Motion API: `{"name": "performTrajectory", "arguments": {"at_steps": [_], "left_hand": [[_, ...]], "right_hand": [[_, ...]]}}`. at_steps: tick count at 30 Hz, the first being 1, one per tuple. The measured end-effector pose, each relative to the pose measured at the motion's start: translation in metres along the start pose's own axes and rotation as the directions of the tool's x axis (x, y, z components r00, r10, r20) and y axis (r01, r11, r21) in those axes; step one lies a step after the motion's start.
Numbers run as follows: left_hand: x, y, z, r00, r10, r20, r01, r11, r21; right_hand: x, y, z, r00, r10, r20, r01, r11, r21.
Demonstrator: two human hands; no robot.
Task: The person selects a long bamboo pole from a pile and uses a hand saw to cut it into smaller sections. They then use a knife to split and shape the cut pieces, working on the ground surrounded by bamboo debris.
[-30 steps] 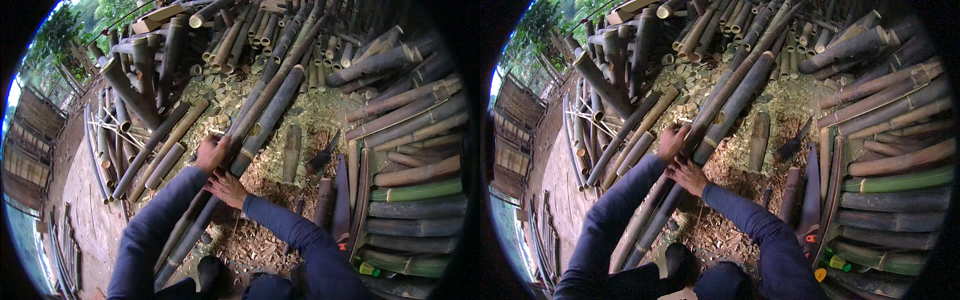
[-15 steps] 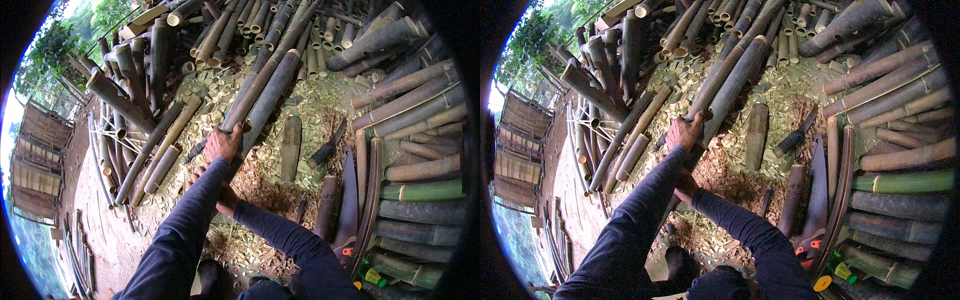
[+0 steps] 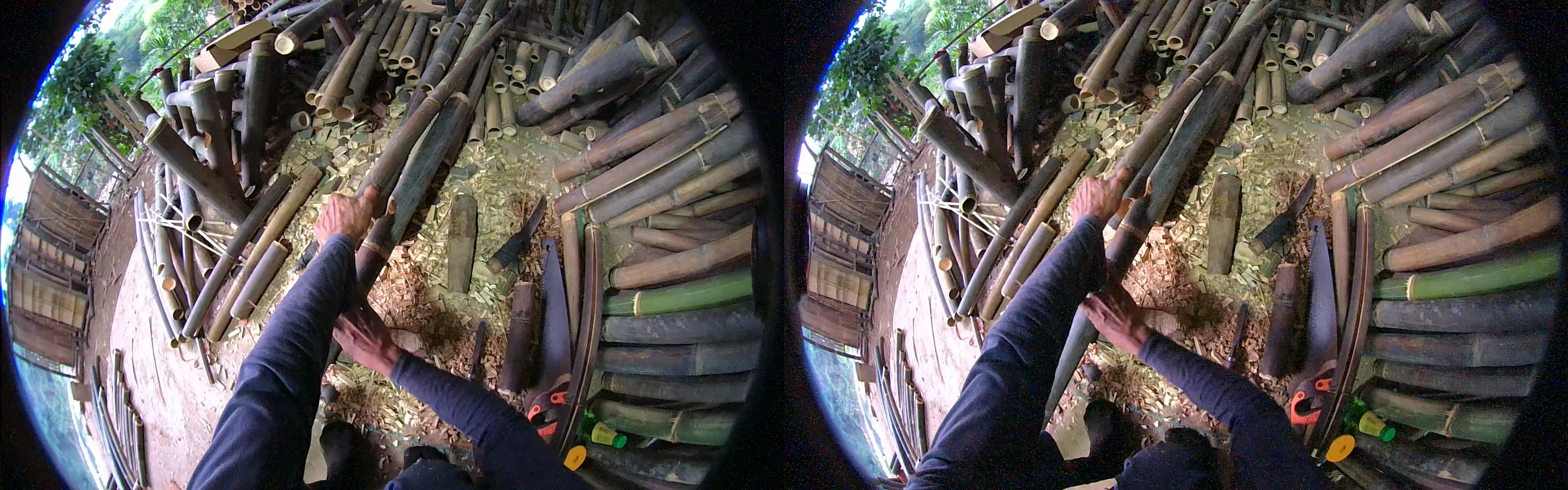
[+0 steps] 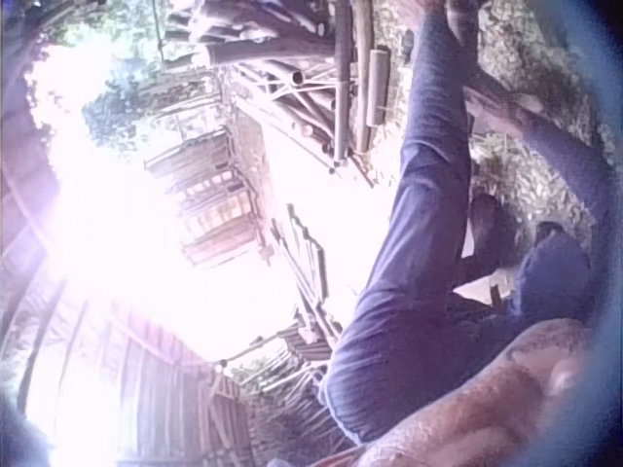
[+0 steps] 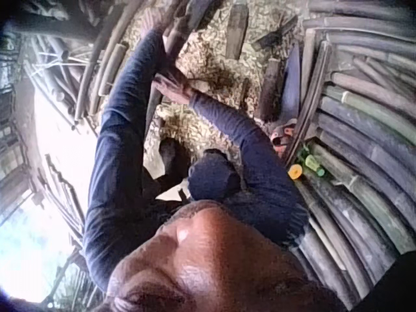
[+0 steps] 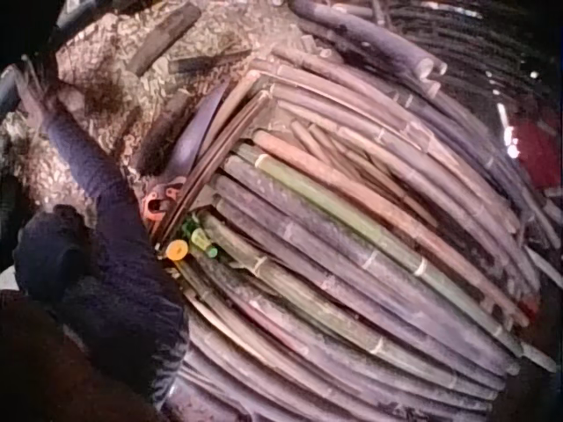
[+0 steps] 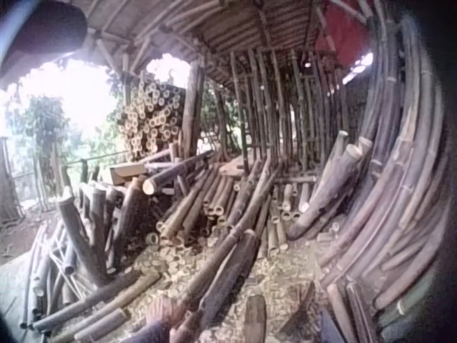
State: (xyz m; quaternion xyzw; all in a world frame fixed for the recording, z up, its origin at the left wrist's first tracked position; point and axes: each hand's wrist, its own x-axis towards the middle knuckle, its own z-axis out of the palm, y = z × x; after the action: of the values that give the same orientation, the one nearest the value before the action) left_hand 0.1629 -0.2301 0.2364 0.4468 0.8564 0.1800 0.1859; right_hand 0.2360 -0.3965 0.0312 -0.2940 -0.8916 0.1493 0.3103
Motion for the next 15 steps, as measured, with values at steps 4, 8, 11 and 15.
{"name": "performTrajectory", "arguments": {"at_steps": [4, 8, 11, 15], "left_hand": [[0.0, -0.027, -0.058, 0.991, -0.103, -0.081, 0.108, 0.993, 0.053], [-0.011, -0.016, -0.065, 0.996, -0.064, -0.057, 0.069, 0.993, 0.096], [-0.013, -0.023, -0.075, 0.996, -0.037, -0.08, 0.049, 0.986, 0.158], [-0.027, -0.024, -0.123, 0.998, -0.014, -0.064, 0.024, 0.986, 0.164]], "right_hand": [[-0.007, -0.099, -0.05, 0.861, 0.507, -0.029, -0.438, 0.771, 0.463], [-0.043, -0.133, -0.008, 0.559, 0.547, 0.623, -0.829, 0.352, 0.435], [-0.032, -0.16, 0.019, 0.579, 0.559, 0.593, -0.806, 0.284, 0.52], [-0.022, -0.158, 0.022, 0.469, 0.495, 0.732, -0.834, -0.024, 0.551]]}}
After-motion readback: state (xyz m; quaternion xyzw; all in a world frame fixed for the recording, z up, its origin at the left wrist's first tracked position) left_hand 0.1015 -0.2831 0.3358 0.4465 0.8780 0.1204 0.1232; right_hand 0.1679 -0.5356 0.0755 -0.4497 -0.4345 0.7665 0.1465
